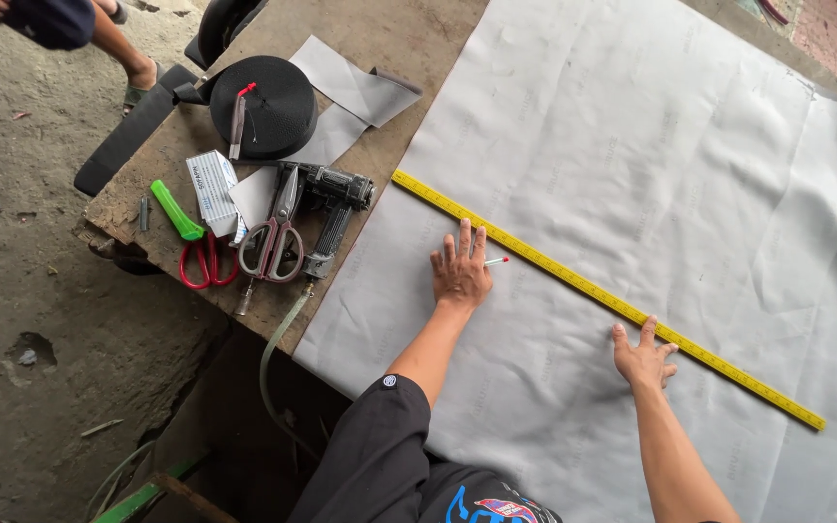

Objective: The person measures a large piece of light gray fabric laid out on a wooden workbench using a yellow ruler and a red marker. They repeatedly position the ruler, mark measurements, and adjust the fabric to ensure accuracy.

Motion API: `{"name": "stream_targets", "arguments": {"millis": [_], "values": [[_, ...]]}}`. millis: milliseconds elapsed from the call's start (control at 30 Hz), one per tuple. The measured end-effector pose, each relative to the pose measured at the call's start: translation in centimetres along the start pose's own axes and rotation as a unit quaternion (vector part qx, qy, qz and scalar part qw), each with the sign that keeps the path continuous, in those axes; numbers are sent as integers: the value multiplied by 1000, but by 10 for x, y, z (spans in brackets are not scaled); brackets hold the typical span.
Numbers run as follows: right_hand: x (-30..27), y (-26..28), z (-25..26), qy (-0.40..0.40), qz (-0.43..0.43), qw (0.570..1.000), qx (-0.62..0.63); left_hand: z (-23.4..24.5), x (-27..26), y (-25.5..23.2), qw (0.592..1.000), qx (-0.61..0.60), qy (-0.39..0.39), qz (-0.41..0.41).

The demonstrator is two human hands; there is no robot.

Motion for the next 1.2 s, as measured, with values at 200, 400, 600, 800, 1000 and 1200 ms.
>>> {"name": "stream_targets", "arguments": {"millis": [200, 400, 600, 800, 1000, 1200], "values": [[0, 0, 4, 9, 4, 1000, 3, 1, 0, 1, 1000, 0, 14, 6], [-27, -16, 30, 6, 31, 997, 64, 4, 0, 0, 1000, 7, 12, -3], [-124, -109, 57, 18, -36, 974, 225, -13, 4, 14, 995, 48, -64, -59], [-135, -334, -105, -74, -187, 949, 242, -11, 0, 14, 966, 116, -147, -179], [-197, -414, -136, -207, -237, 909, 274, -11, 0, -46, 984, 65, -93, -138], [-154, -409, -134, -385, -240, 874, 177, -93, -3, -178, 990, -63, 110, -61]]}}
Point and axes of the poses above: each hand's wrist, its own x-axis towards the middle knuckle, its own z-axis out of the back of the hand, y = z × x, the point moved 5 cm from there along x, towards the middle knuckle, and after that the axes turned 15 degrees about -x, right-handed, at the moved point
